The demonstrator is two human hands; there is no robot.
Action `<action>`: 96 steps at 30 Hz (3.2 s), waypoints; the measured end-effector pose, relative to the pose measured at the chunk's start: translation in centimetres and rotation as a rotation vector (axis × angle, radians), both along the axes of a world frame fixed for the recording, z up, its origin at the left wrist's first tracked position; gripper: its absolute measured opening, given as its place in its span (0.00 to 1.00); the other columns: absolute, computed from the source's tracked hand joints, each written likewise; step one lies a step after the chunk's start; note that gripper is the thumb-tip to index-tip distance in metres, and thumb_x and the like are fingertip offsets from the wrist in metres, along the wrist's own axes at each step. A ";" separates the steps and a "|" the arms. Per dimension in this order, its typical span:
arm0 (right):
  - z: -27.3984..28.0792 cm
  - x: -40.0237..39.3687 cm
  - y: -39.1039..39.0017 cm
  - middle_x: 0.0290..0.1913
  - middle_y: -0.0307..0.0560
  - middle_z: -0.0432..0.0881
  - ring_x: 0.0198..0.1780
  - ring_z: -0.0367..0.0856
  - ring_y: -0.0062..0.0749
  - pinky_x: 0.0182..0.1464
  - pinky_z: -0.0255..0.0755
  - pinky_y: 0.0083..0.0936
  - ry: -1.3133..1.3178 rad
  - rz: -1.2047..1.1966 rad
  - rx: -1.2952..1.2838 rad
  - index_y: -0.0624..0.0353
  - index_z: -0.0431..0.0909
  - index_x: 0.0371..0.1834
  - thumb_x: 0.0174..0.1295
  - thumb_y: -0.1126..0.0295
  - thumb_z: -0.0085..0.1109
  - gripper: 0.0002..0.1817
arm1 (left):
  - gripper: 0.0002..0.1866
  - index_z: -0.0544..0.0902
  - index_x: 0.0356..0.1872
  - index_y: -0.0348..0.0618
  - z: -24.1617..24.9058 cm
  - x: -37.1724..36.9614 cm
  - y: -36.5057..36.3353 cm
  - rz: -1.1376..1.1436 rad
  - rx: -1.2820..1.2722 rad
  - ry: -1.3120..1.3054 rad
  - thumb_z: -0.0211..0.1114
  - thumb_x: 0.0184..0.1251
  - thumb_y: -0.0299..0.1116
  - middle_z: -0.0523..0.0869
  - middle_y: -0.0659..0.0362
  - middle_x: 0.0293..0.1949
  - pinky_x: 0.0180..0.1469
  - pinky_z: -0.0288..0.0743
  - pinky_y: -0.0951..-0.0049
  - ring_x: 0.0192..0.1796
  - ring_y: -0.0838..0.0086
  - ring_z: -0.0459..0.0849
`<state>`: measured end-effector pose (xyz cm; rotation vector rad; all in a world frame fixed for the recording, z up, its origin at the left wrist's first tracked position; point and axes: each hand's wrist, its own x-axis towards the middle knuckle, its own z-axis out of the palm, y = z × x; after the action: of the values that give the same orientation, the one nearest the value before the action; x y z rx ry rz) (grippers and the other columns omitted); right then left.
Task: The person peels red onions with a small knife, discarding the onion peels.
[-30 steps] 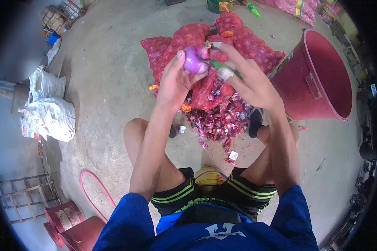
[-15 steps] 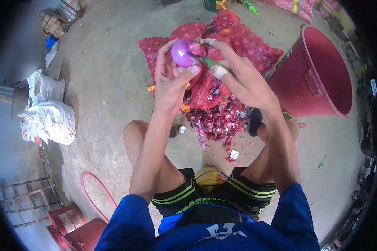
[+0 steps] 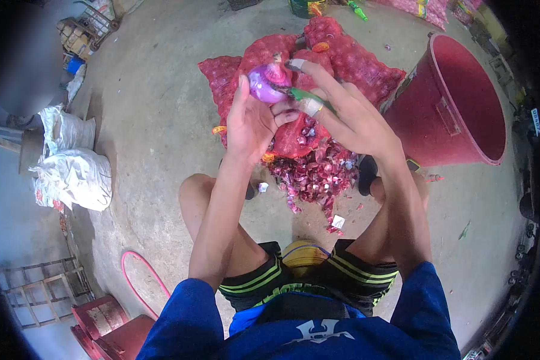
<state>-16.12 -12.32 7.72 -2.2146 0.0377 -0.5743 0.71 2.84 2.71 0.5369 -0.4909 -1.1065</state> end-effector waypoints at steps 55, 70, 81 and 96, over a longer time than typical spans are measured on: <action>0.0 0.6 0.0 0.42 0.61 0.89 0.38 0.88 0.62 0.43 0.79 0.42 0.013 0.040 -0.089 0.56 0.68 0.86 0.76 0.70 0.59 0.34 | 0.33 0.83 0.54 0.49 0.8 -0.8 0.2 0.102 0.331 -0.107 0.54 0.83 0.71 0.89 0.61 0.37 0.33 0.74 0.75 0.31 0.80 0.80; -0.9 1.7 -1.0 0.44 0.62 0.90 0.38 0.89 0.58 0.43 0.81 0.40 -0.256 -0.319 -0.136 0.51 0.82 0.75 0.76 0.71 0.61 0.25 | 0.29 0.83 0.55 0.52 0.5 -1.2 -0.6 0.202 0.354 -0.270 0.54 0.83 0.68 0.87 0.68 0.39 0.36 0.74 0.75 0.34 0.82 0.80; -2.4 2.3 -1.2 0.48 0.65 0.90 0.42 0.92 0.56 0.48 0.81 0.39 -0.239 -0.483 -0.045 0.56 0.82 0.73 0.75 0.72 0.60 0.24 | 0.19 0.82 0.57 0.49 0.9 -1.6 -1.3 0.294 0.330 -0.337 0.64 0.84 0.53 0.90 0.65 0.42 0.36 0.80 0.79 0.36 0.83 0.87; -1.5 0.7 -0.2 0.36 0.50 0.89 0.32 0.84 0.30 0.42 0.78 0.30 0.019 -0.102 0.208 0.55 0.50 0.93 0.80 0.68 0.58 0.42 | 0.32 0.73 0.74 0.45 1.3 -1.3 -0.5 0.381 0.166 -0.370 0.76 0.72 0.25 0.90 0.56 0.58 0.54 0.89 0.72 0.55 0.73 0.92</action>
<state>-15.40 -12.57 6.26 -2.0241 0.2124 -0.5783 -0.62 2.31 3.97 0.9484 -0.5892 -0.6861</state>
